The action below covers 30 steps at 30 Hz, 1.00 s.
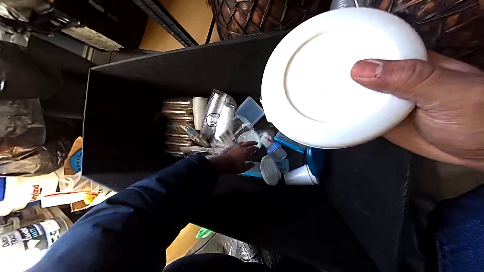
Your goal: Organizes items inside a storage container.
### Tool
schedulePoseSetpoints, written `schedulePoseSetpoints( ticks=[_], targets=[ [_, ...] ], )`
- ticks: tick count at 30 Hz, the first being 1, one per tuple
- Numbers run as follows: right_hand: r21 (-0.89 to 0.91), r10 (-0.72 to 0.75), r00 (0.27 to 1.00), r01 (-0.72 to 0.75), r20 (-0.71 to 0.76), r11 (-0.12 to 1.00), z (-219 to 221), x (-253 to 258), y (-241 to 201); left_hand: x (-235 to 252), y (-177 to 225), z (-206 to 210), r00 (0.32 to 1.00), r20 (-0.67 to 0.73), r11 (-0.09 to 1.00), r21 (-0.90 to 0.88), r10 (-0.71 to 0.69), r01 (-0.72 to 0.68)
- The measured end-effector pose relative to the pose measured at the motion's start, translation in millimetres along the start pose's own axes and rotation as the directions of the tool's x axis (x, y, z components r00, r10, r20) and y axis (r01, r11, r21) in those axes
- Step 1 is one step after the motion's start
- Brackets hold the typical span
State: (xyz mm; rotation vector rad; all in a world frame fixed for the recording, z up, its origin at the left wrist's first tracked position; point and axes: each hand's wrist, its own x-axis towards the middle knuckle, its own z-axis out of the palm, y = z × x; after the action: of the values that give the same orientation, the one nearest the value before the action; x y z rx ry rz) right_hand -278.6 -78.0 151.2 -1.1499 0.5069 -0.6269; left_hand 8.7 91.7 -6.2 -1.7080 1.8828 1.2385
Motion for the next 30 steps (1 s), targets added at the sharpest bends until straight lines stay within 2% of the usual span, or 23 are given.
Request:
schedulePoseSetpoints(
  ticks=[2,3,5,6,8,9,10,11,14,15,16,17,18,19,20,21,22,24,26,28,30],
  targets=[
    [0.032,-0.025,1.000,0.024,0.016,0.999,-3,0,-1,-5,-5,-22,0.966,-0.191,0.984,0.008,0.176,-0.178],
    [0.035,-0.034,0.999,0.033,0.018,0.999,-4,1,-1,-9,-10,-33,0.940,-0.298,0.986,0.056,0.165,-0.155],
    [0.012,-0.056,0.998,0.055,0.028,0.998,-3,4,3,-16,-28,-44,0.841,-0.541,0.993,0.091,-0.012,0.073],
    [-0.007,-0.065,0.997,0.065,0.038,0.998,-3,5,5,-16,-41,-44,0.763,-0.626,0.974,0.025,-0.159,0.224],
    [-0.039,-0.069,0.996,0.071,0.051,0.997,-1,5,8,-16,-55,-37,0.642,-0.580,0.857,-0.232,-0.501,0.459],
    [-0.047,-0.066,0.996,0.069,0.058,0.996,0,6,9,-14,-58,-29,0.636,-0.510,0.814,-0.332,-0.580,0.477],
    [-0.046,-0.057,0.996,0.060,0.062,0.997,1,7,10,-12,-56,-18,0.678,-0.450,0.813,-0.368,-0.581,0.452],
    [-0.043,-0.040,0.998,0.043,0.054,0.998,1,9,12,-12,-48,-10,0.744,-0.419,0.848,-0.356,-0.520,0.392],
    [-0.062,0.049,0.999,-0.049,-0.004,0.997,4,14,15,-16,-8,-19,0.937,-0.316,0.973,-0.215,-0.148,0.081],
    [-0.070,0.070,0.997,-0.071,-0.027,0.995,5,15,16,-13,-8,-25,0.953,-0.302,0.977,-0.211,-0.026,-0.040],
    [-0.070,0.086,0.995,-0.088,-0.042,0.994,5,16,16,-10,-15,-31,0.936,-0.353,0.972,-0.221,-0.004,-0.080],
    [-0.069,0.100,0.994,-0.104,-0.052,0.992,5,17,15,-7,-27,-36,0.892,-0.446,0.974,-0.224,-0.076,-0.029],
    [-0.072,0.115,0.991,-0.120,-0.069,0.990,6,18,15,-4,-43,-42,0.813,-0.546,0.968,-0.236,-0.205,0.086],
    [-0.076,0.126,0.988,-0.133,-0.086,0.988,7,18,14,2,-62,-48,0.706,-0.620,0.938,-0.271,-0.342,0.216],
    [-0.084,0.135,0.986,-0.144,-0.097,0.986,7,18,13,7,-82,-53,0.609,-0.647,0.889,-0.323,-0.459,0.326],
    [-0.087,0.138,0.985,-0.147,-0.103,0.985,7,19,13,13,-100,-56,0.548,-0.630,0.832,-0.360,-0.550,0.421],
    [-0.090,0.142,0.984,-0.151,-0.107,0.984,7,19,13,18,-115,-56,0.531,-0.586,0.786,-0.380,-0.612,0.488],
    [-0.105,0.147,0.982,-0.160,-0.121,0.982,8,18,13,25,-123,-50,0.545,-0.494,0.730,-0.362,-0.678,0.580],
    [-0.123,0.149,0.980,-0.166,-0.134,0.978,8,18,14,29,-123,-41,0.520,-0.501,0.702,-0.302,-0.692,0.645],
    [-0.139,0.142,0.981,-0.160,-0.131,0.977,6,18,15,22,-126,-40,0.557,-0.508,0.737,-0.274,-0.657,0.618],
    [-0.140,0.125,0.983,-0.144,-0.135,0.980,5,20,17,3,-133,-48,0.613,-0.546,0.816,-0.295,-0.571,0.497]
  ],
)
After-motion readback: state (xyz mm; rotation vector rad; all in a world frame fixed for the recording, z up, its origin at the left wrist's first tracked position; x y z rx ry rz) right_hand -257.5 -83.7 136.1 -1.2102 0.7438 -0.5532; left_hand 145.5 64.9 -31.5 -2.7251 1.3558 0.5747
